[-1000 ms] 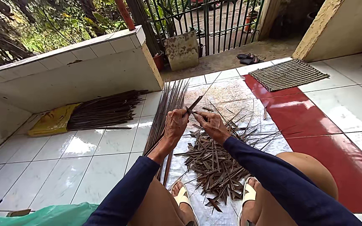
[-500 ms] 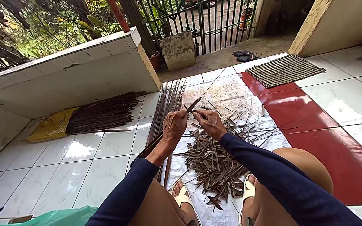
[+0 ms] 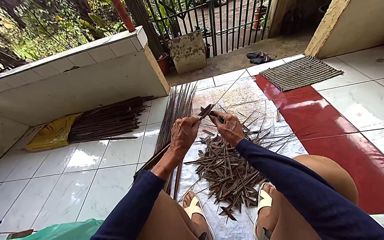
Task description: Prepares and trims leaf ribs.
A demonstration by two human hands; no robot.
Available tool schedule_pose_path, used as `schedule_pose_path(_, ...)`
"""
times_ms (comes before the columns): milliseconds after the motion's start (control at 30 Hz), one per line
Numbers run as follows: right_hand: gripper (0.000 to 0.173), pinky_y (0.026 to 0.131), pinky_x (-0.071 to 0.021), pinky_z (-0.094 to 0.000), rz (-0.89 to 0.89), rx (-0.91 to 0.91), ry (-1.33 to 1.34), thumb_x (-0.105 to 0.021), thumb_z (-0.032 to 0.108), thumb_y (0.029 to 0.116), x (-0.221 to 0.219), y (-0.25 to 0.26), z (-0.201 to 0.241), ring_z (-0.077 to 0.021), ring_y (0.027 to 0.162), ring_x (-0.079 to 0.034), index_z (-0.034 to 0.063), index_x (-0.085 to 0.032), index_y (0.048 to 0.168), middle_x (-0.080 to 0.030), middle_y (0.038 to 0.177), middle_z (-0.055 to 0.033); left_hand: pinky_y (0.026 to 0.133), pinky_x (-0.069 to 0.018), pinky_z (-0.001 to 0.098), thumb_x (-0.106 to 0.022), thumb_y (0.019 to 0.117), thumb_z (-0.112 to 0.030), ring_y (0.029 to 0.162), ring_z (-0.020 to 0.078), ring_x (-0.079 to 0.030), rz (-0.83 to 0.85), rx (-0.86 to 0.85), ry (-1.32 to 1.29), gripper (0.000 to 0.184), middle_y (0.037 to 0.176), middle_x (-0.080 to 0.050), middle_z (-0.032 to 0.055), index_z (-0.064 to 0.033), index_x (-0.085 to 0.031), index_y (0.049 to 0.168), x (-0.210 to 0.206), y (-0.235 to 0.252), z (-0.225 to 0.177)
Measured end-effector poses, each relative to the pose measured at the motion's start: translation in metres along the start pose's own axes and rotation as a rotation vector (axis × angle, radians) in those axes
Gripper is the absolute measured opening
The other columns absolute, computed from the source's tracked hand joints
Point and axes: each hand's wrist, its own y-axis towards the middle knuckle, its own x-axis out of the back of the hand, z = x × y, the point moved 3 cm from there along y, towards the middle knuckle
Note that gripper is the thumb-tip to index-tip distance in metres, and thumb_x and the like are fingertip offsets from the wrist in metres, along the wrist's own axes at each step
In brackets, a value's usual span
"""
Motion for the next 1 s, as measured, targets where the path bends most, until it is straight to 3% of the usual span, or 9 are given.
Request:
schedule_pose_path(133,0.037,0.086,-0.0536,-0.0554,-0.026,-0.063,0.028,-0.054,0.046,0.1053,0.005,0.013,-0.018,-0.0239,0.096,-0.071,0.0255,-0.073,0.129,-0.076,0.106,-0.0044,0.068,-0.0559,0.0425,-0.061,0.1037,-0.031,0.068,0.0142,-0.067,0.011,-0.021,-0.006,0.023,0.076,-0.073,-0.0014,-0.0192,-0.080,0.098,0.003,-0.003,0.001)
schedule_pose_path(267,0.037,0.080,-0.0526,-0.0590,-0.114,-0.175,0.012,-0.051,0.043,0.1068,0.022,0.023,-0.035,-0.0307,0.089,-0.070,0.0227,-0.073,0.128,-0.075,0.100,-0.0106,0.068,-0.0553,0.0434,-0.062,0.1032,-0.029,0.068,0.0150,-0.067,0.000,-0.039,-0.004,0.022,0.074,-0.071,-0.0002,-0.0180,-0.079,0.095,0.005,-0.005,0.006)
schedule_pose_path(333,0.037,0.077,-0.0521,-0.0565,-0.152,-0.163,0.036,-0.050,0.042,0.1074,0.029,0.023,-0.034,-0.0290,0.084,-0.068,0.0215,-0.073,0.128,-0.074,0.095,-0.0101,0.071,-0.0564,0.0454,-0.061,0.1033,-0.030,0.073,0.0181,-0.070,-0.035,-0.053,0.042,0.023,0.079,-0.074,0.0016,-0.0192,-0.080,0.099,0.004,-0.005,0.012)
schedule_pose_path(533,0.035,0.069,-0.0534,-0.0446,0.076,0.010,0.135,-0.052,0.039,0.1068,0.011,0.002,-0.005,-0.0175,0.070,-0.063,0.0183,-0.074,0.124,-0.069,0.084,-0.0039,0.074,-0.0570,0.0517,-0.059,0.1040,-0.023,0.086,0.0296,-0.072,-0.036,-0.104,0.211,0.022,0.091,-0.076,0.0094,-0.0156,-0.079,0.108,0.007,-0.008,0.005)
schedule_pose_path(633,0.032,0.064,-0.0513,-0.0425,0.149,0.034,0.146,-0.054,0.037,0.1069,0.000,-0.006,0.002,-0.0170,0.065,-0.060,0.0185,-0.075,0.123,-0.068,0.080,-0.0036,0.070,-0.0570,0.0502,-0.059,0.1033,-0.020,0.083,0.0291,-0.072,-0.048,-0.157,0.289,0.021,0.090,-0.074,0.0101,-0.0145,-0.078,0.109,0.003,-0.006,-0.001)
schedule_pose_path(800,0.033,0.069,-0.0523,-0.0476,0.149,0.006,0.059,-0.052,0.041,0.1074,0.002,-0.006,0.003,-0.0198,0.072,-0.064,0.0224,-0.075,0.123,-0.071,0.086,-0.0036,0.062,-0.0552,0.0463,-0.059,0.1023,-0.017,0.073,0.0280,-0.070,-0.078,-0.214,0.363,0.020,0.081,-0.070,0.0099,-0.0126,-0.078,0.107,0.000,-0.007,-0.007)
schedule_pose_path(1000,0.034,0.072,-0.0528,-0.0512,0.106,-0.035,0.037,-0.052,0.041,0.1070,0.007,-0.003,-0.002,-0.0225,0.078,-0.066,0.0227,-0.075,0.124,-0.071,0.089,-0.0050,0.060,-0.0540,0.0454,-0.059,0.1024,-0.018,0.069,0.0277,-0.068,-0.089,-0.241,0.358,0.019,0.077,-0.068,0.0098,-0.0112,-0.077,0.105,0.000,-0.010,-0.011)
